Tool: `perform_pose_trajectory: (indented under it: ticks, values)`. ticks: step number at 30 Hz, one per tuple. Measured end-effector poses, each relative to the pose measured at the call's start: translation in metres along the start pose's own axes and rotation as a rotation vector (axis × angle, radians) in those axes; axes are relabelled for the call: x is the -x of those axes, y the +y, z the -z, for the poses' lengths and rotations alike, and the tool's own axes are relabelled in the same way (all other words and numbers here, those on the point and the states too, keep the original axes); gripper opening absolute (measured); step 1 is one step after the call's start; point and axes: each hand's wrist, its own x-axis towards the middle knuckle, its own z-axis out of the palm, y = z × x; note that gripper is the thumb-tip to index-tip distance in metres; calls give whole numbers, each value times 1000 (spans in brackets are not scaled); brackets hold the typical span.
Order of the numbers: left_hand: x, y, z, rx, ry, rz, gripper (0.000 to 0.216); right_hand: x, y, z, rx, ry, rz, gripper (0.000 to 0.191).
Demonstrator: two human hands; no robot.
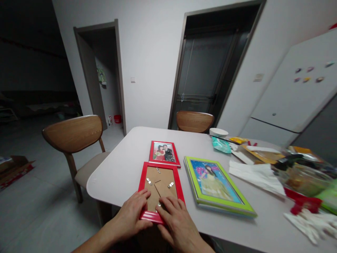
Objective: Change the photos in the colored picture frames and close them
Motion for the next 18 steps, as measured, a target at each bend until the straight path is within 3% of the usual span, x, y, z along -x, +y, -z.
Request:
perform_pose_trajectory:
  ticks: [6, 13, 16, 18]
  values:
    - [0, -1, 1, 3, -5, 3, 40, -9, -6, 16, -90, -93, -20, 37]
    - [-3, -3, 6, 28, -23, 5, 37, -9, -7, 25, -150, -98, -22, 30]
    - [-4, -7, 5, 39, -12, 3, 41, -12, 3, 21, -165, -57, -34, 31]
    - [-6, -10, 3, 47, 0, 1, 43, -19, 13, 16, -128, 20, -126, 33]
